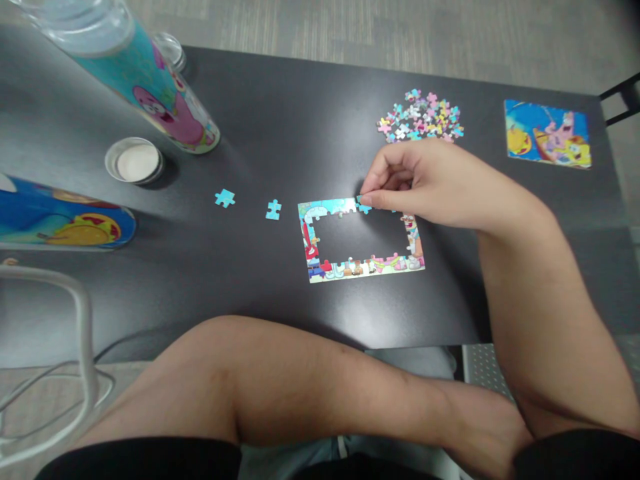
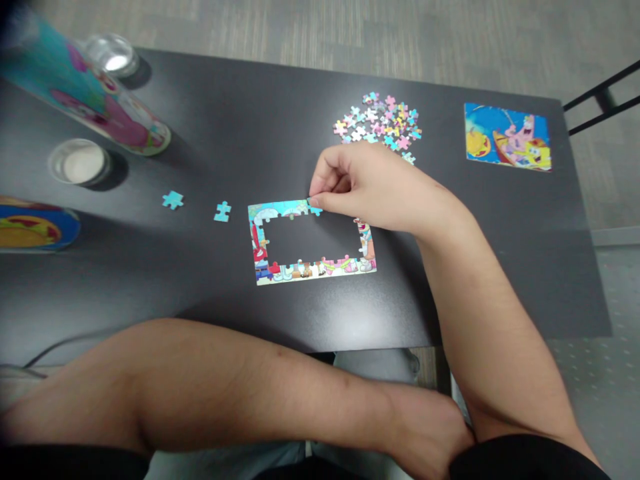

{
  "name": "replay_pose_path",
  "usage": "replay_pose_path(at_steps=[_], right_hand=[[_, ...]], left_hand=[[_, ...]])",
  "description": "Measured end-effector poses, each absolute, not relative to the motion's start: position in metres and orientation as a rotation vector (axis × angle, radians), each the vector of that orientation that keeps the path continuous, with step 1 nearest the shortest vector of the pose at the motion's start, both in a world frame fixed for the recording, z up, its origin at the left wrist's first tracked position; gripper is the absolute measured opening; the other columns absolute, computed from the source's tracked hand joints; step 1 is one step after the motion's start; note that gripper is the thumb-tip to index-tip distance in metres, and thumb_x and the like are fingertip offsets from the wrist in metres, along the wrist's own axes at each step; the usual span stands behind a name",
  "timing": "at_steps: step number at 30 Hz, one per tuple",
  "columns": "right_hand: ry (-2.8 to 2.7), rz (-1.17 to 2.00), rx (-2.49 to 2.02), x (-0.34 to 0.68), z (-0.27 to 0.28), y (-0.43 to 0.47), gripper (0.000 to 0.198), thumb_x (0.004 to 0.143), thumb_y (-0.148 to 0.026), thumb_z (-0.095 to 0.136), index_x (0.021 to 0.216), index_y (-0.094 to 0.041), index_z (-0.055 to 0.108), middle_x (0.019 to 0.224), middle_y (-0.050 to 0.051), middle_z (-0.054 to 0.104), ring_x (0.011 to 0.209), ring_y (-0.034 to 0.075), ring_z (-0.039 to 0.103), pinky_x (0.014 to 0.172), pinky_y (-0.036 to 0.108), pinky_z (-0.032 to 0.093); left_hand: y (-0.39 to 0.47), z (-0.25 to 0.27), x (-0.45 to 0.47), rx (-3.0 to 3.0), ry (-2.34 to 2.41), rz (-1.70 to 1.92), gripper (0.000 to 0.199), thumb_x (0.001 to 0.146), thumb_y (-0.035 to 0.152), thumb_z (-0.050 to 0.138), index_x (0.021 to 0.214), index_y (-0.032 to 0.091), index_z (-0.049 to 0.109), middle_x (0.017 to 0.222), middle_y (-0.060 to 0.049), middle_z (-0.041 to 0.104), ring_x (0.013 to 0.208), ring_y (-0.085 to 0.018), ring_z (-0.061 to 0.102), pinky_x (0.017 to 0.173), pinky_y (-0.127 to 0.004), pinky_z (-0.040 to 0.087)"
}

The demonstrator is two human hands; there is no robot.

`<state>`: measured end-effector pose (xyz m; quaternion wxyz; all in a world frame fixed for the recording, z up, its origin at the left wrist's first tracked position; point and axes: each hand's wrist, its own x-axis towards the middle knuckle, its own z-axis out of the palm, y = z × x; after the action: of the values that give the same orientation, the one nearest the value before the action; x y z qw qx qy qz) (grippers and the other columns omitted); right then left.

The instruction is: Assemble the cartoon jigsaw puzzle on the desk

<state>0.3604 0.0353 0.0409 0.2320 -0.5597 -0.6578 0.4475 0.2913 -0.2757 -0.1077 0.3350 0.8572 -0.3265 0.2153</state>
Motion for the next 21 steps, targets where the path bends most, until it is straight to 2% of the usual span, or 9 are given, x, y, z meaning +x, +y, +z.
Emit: replay_pose_path(at_steps=[3,6,8,11,13,18,21], right_hand=[[-1.823,1.200,-1.575,0.360,0.037,0.035,0.010,0.099,-0.029,0.095,0.097,-0.029,0.085,0.098,0.004,0.094,0.086,0.029,0.083,0.079,0.047,0.062],[-1.840,1.164,-1.583,0.358,0.037,0.035,0.011,0.099,-0.025,0.095,0.095,-0.030,0.085,0.093,0.002,0.091,0.086,0.028,0.082,0.080,0.047,0.060],[-1.854,1.156,-1.581,0.356,0.039,0.034,0.014,0.099,-0.023,0.095,0.094,-0.030,0.084,0.092,0.002,0.090,0.086,0.027,0.081,0.081,0.047,0.059],[-1.861,1.153,-1.586,0.355,0.040,0.034,0.015,0.102,-0.025,0.095,0.093,-0.030,0.084,0.092,0.002,0.090,0.086,0.027,0.080,0.081,0.048,0.058],[-1.873,1.146,-1.568,0.355,0.040,0.034,0.016,0.102,-0.026,0.095,0.092,-0.031,0.083,0.090,0.002,0.089,0.085,0.027,0.079,0.081,0.048,0.057],[-1.904,1.152,-1.555,0.358,0.038,0.035,0.017,0.101,-0.029,0.095,0.091,-0.032,0.081,0.087,-0.001,0.084,0.080,0.027,0.075,0.077,0.047,0.055],[-1.903,1.166,-1.545,0.358,0.040,0.034,0.017,0.103,-0.031,0.095,0.092,-0.031,0.082,0.086,0.001,0.082,0.080,0.026,0.072,0.076,0.047,0.052]], left_hand=[[-0.275,-0.105,0.291,2.239,-0.856,0.555,0.080,0.107,0.026,0.057,0.060,0.031,-0.006,0.076,-0.003,0.019,0.073,-0.023,0.063,0.064,-0.035,0.050],[-0.276,-0.104,0.290,2.256,-0.869,0.521,0.080,0.100,0.020,0.062,0.057,0.031,-0.005,0.076,-0.002,0.018,0.074,-0.022,0.068,0.069,-0.034,0.055],[-0.277,-0.103,0.290,2.270,-0.884,0.492,0.078,0.098,0.015,0.060,0.053,0.031,-0.002,0.074,-0.002,0.023,0.070,-0.020,0.067,0.068,-0.035,0.056],[-0.276,-0.105,0.290,2.265,-0.914,0.474,0.072,0.100,0.013,0.051,0.056,0.032,-0.002,0.072,-0.004,0.034,0.065,-0.021,0.063,0.066,-0.037,0.056],[-0.273,-0.105,0.291,2.262,-0.939,0.463,0.068,0.102,0.014,0.047,0.059,0.032,-0.002,0.071,-0.005,0.036,0.064,-0.022,0.064,0.066,-0.039,0.056],[-0.266,-0.101,0.290,2.305,-1.002,0.443,0.062,0.106,0.016,0.041,0.060,0.030,0.002,0.070,-0.004,0.027,0.062,-0.021,0.060,0.065,-0.038,0.051],[-0.259,-0.089,0.288,2.381,-0.995,0.468,0.067,0.108,0.021,0.046,0.058,0.028,0.003,0.075,-0.003,0.018,0.064,-0.024,0.052,0.061,-0.039,0.040]])
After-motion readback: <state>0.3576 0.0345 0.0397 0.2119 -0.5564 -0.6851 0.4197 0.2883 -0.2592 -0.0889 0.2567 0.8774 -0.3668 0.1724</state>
